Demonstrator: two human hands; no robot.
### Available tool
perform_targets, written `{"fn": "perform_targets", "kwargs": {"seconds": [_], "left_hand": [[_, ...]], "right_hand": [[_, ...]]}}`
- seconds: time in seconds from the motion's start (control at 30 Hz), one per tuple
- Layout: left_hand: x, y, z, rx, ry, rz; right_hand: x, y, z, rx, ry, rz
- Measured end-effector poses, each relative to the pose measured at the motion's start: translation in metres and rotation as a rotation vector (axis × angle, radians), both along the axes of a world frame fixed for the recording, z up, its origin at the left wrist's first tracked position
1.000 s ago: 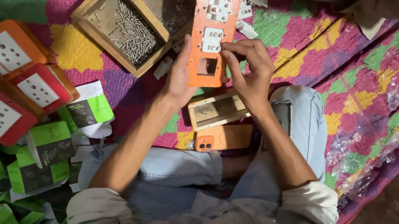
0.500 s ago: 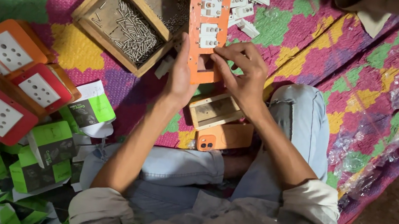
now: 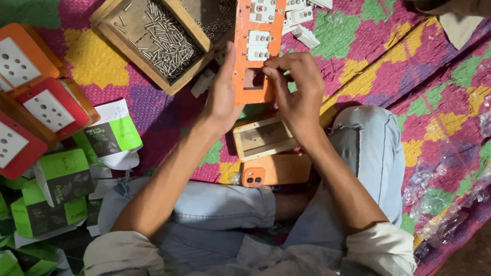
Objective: The person assembles electrical switch components by hand, inserting white plastic modules into an orange frame and securing them with screws from a wooden box. The person repeatedly picks up parts, aligns them, and fastens them together.
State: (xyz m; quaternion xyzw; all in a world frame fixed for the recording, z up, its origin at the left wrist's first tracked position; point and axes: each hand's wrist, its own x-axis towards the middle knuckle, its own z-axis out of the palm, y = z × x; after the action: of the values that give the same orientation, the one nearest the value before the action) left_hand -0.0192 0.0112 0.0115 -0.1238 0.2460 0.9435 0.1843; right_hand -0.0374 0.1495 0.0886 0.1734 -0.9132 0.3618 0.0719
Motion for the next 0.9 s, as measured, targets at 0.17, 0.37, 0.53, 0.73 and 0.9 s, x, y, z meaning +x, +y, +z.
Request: {"fn": "perform_targets", "kwargs": {"seconds": [0.17, 0.37, 0.53, 0.73, 0.9], "left_hand": [[-0.002, -0.002, 0.005, 0.020, 0.020, -0.031], [-0.002, -0.003, 0.009, 0.039, 0.037, -0.043], [-0.002, -0.003, 0.010, 0.018, 0.056, -0.049], [-0.005, -0.002, 0.011, -0.009, 0.050, -0.037], [-0.006, -0.004, 0.011, -0.010, 0.050, -0.040]], "right_hand": [[-0.001, 0.006, -0.007, -0.507, -0.497, -0.200], [-0.004, 0.014, -0.021, -0.680, -0.591, -0.253], [-0.002, 0.019, -0.024, -0.688, -0.667, -0.375], [-0.008, 0.026, -0.018, -0.596, -0.466, -0.287], [-0.008, 0.019, -0.008, -0.523, -0.463, -0.227]]}}
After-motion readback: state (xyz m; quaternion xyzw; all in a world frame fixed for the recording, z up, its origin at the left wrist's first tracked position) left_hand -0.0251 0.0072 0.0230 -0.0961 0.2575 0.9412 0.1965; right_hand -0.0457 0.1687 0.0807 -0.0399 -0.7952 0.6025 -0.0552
